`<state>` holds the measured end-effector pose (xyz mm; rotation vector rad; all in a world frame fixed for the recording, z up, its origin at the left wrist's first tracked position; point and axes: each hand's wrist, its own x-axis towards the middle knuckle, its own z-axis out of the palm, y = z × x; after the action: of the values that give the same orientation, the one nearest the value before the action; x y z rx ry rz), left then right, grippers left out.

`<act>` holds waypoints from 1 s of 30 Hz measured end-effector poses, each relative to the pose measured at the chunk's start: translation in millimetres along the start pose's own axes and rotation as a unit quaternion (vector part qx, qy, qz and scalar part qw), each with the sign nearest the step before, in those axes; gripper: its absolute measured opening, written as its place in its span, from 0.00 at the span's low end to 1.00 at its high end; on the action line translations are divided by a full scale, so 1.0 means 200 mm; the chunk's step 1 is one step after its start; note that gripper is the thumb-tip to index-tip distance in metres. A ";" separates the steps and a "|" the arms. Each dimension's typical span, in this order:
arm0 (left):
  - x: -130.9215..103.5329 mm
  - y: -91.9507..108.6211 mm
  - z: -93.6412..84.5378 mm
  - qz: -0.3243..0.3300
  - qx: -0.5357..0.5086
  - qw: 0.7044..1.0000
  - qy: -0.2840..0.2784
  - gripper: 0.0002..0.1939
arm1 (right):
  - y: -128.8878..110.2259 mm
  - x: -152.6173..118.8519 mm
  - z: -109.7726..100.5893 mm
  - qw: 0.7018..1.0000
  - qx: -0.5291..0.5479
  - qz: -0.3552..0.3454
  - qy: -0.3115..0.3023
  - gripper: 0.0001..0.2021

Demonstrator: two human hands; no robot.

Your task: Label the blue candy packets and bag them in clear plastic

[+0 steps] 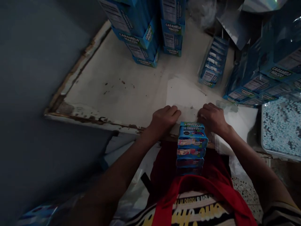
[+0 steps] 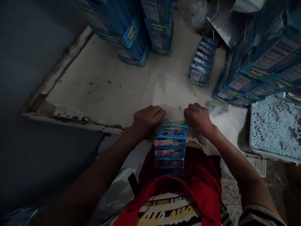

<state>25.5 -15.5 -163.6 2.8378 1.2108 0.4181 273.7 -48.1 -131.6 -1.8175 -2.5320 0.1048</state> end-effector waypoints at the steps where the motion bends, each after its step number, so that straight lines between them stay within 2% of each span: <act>1: -0.02 0.02 0.00 -0.010 -0.006 1.000 0.005 0.11 | 0.00 -0.05 0.01 0.999 0.005 0.031 -0.003 0.05; 4: -0.03 0.06 0.01 -0.028 -0.009 1.000 0.000 0.09 | -0.02 -0.15 0.03 0.994 0.017 0.107 -0.013 0.08; 6: -0.01 0.06 -0.02 -0.015 -0.011 1.000 -0.025 0.07 | -0.05 -0.17 0.03 0.992 0.027 0.126 0.000 0.13; 10: 0.03 0.01 -0.14 0.023 -0.042 0.996 -0.076 0.09 | -0.10 -0.17 -0.06 0.992 0.058 0.111 0.029 0.16; 12: 0.02 0.01 -0.23 0.034 -0.048 0.996 -0.070 0.12 | -0.11 -0.18 -0.13 0.992 0.070 0.105 0.024 0.16; 14: -0.03 0.04 -0.31 0.039 -0.036 0.998 -0.032 0.13 | -0.14 -0.21 -0.20 0.991 0.079 0.100 0.029 0.16; 16: -0.09 0.10 -0.37 0.023 -0.025 0.999 0.029 0.13 | -0.17 -0.25 -0.25 0.989 0.090 0.099 0.056 0.14; 20: -0.22 0.26 -0.43 -0.101 -0.074 0.984 0.129 0.09 | -0.28 -0.35 -0.33 0.973 0.137 0.113 0.148 0.09; 25: -0.24 0.37 -0.45 -0.262 -0.244 0.918 0.173 0.05 | -0.41 -0.40 -0.38 0.953 0.175 0.153 0.194 0.11; 27: -0.23 0.39 -0.44 -0.297 -0.269 0.894 0.201 0.05 | -0.43 -0.41 -0.37 0.950 0.172 0.151 0.213 0.11; 30: -0.24 0.43 -0.37 -0.307 -0.259 0.874 0.274 0.07 | -0.44 -0.44 -0.33 0.939 0.130 0.131 0.291 0.11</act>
<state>35.3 -115.6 -91.8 1.7960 1.6601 1.3077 222.3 -157.0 -57.9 -1.7417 -1.7830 -0.0822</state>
